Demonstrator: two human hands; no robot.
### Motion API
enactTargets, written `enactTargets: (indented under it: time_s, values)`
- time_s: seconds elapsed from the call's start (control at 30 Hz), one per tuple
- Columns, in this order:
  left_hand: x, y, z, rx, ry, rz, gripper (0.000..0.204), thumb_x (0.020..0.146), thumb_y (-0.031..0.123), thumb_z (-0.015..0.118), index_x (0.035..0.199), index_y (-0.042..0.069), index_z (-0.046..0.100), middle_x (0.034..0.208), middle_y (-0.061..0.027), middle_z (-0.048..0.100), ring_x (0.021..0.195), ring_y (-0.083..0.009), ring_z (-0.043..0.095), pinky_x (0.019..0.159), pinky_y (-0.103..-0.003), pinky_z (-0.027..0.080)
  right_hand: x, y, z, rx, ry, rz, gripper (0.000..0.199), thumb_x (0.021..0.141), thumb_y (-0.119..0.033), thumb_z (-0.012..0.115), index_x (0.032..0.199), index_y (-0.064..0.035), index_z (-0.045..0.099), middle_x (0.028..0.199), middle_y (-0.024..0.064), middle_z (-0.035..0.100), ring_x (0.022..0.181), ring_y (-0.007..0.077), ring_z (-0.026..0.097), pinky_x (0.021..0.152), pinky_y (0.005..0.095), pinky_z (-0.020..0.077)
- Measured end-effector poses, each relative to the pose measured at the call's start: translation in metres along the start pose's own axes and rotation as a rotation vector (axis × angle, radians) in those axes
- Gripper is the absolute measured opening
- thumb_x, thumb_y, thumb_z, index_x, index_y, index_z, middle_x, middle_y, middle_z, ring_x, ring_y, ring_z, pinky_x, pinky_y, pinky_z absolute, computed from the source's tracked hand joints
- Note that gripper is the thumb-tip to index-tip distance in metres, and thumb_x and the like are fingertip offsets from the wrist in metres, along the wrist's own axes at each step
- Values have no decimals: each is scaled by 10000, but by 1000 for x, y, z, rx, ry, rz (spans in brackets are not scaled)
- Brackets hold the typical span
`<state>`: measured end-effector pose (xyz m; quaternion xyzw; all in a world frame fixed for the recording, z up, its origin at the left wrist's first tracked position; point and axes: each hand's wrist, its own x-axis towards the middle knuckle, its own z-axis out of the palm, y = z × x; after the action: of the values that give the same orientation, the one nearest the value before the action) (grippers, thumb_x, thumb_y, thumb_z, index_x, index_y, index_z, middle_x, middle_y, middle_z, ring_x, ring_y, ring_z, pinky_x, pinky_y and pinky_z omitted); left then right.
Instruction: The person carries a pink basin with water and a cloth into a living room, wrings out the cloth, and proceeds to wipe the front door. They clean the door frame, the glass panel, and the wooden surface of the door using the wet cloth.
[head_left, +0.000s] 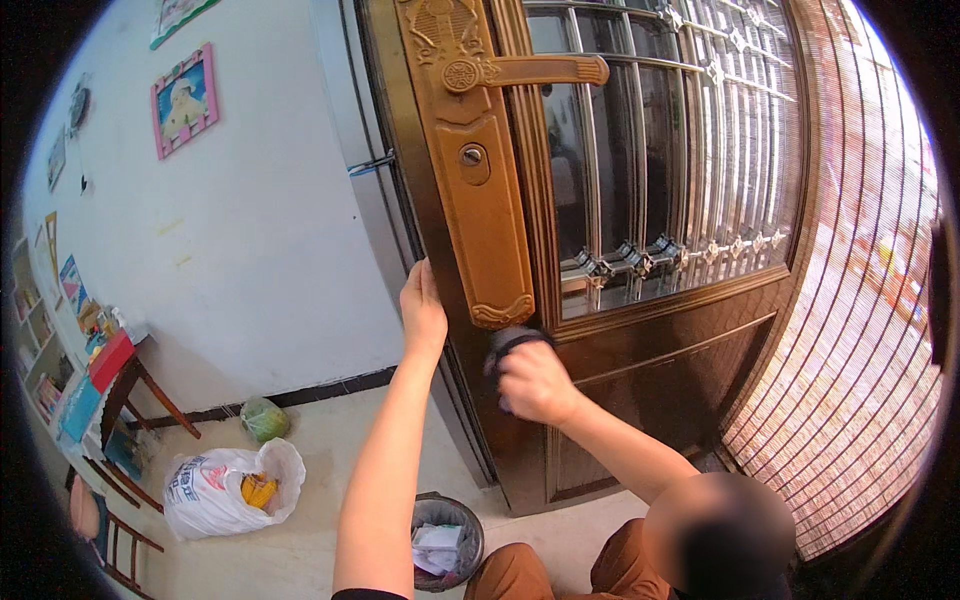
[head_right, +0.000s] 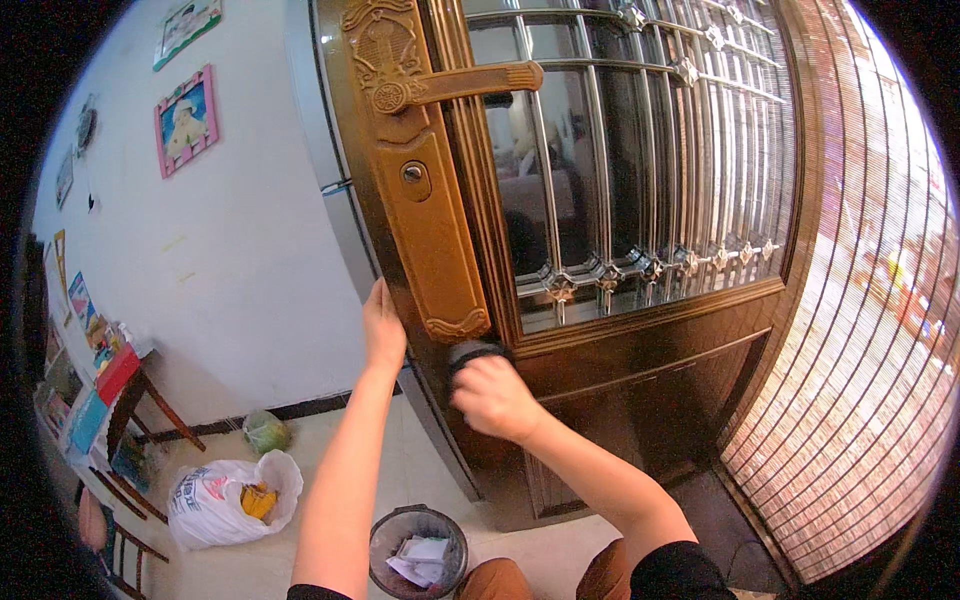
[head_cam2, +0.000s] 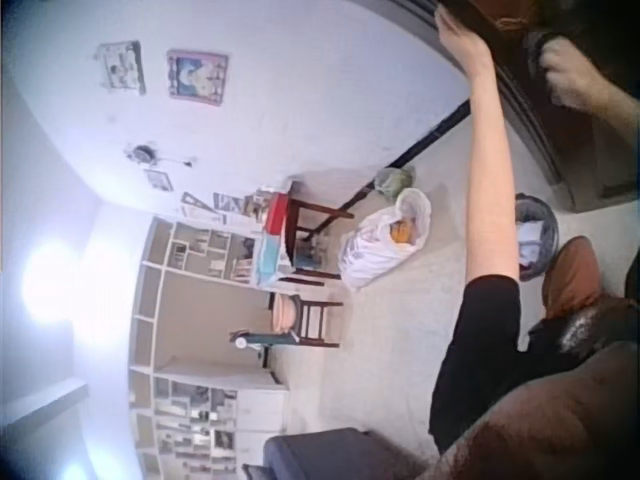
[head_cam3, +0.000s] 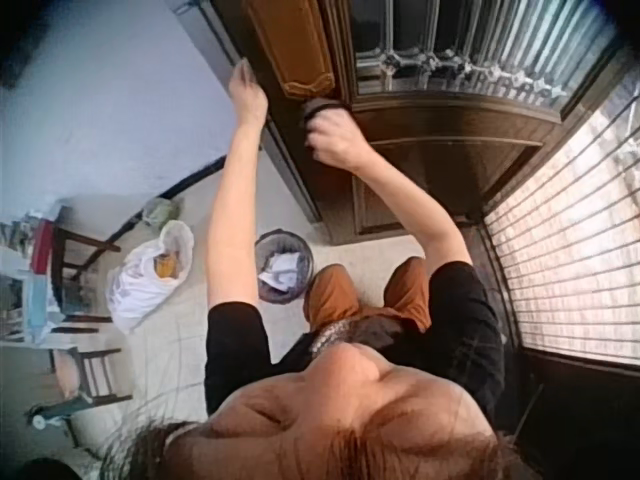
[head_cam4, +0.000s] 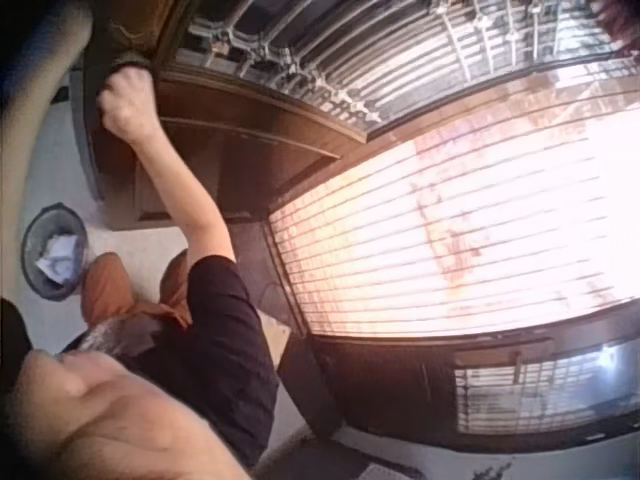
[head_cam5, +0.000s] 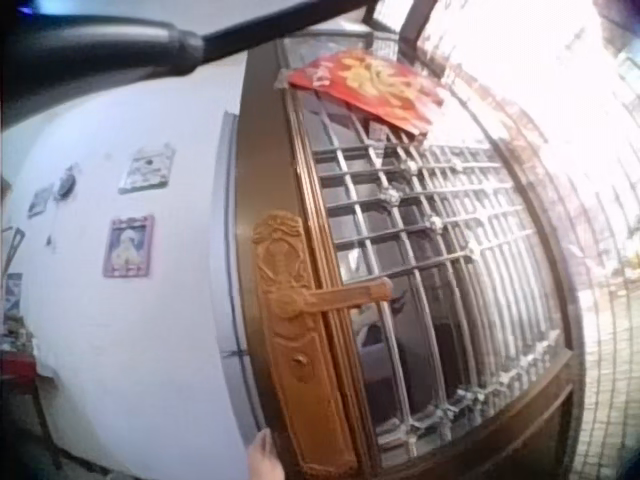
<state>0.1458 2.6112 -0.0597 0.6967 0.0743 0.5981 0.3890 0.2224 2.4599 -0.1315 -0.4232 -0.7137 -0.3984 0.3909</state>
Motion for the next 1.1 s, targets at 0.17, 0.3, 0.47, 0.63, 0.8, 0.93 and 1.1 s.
enactTargets:
  time_s: [0.17, 0.3, 0.47, 0.63, 0.8, 0.93, 1.1]
  values:
    - [-1, 1, -2, 40, -78, -75, 375, 954, 264, 344, 1047, -67, 491, 843, -72, 549, 802, -131, 456, 745, -260, 382, -6, 3, 18, 130, -54, 16, 100, 550, -39, 558, 644, -33, 521, 776, 76, 526, 734, 248, 501, 654, 330, 428]
    - [1, -1, -4, 131, -48, -18, 376, 947, 291, 367, 952, -68, 480, 793, -73, 531, 734, -144, 434, 698, -277, 393, 37, -10, 6, 230, -126, -153, 102, 605, -64, 564, 702, -39, 544, 832, 85, 527, 840, 263, 519, 723, 345, 443]
    - [-4, -11, -5, -456, -99, -164, 357, 945, 338, 383, 800, 29, 491, 691, 13, 438, 669, -93, 401, 609, -234, 369, 97, 5, -4, -43, -9, -171, 131, 628, -106, 557, 730, -42, 507, 874, 92, 499, 882, 254, 495, 762, 340, 439]
    - [5, -13, -11, 33, -54, -18, 358, 948, 295, 375, 823, -22, 487, 657, -39, 456, 666, -125, 419, 611, -268, 378, 54, -13, 9, -125, -113, -59, 253, 682, -141, 538, 918, -50, 537, 938, 82, 509, 883, 239, 498, 766, 329, 446]
    - [0, 4, 2, 124, -73, -94, 392, 951, 231, 337, 1160, -77, 461, 1143, -162, 534, 1081, -216, 465, 928, -302, 330, -61, -10, 6, 24, -431, -95, 234, 706, -137, 509, 911, -35, 555, 873, 74, 486, 823, 218, 497, 705, 313, 449]
    - [-4, -9, 3, 91, 95, -111, 358, 954, 232, 334, 1081, -57, 503, 1012, -97, 570, 952, -170, 497, 847, -282, 376, -52, -2, -17, 51, -206, -121, 302, 721, -132, 497, 995, -30, 573, 1039, 78, 530, 940, 225, 513, 791, 324, 434]
    - [-3, -21, 3, -299, 27, -268, 353, 956, 254, 339, 1165, -3, 461, 1111, -64, 521, 1004, -143, 487, 873, -290, 384, -24, 27, -47, -352, -133, -80, 447, 711, -122, 493, 1154, -78, 540, 1213, 60, 503, 1044, 191, 513, 882, 324, 424]
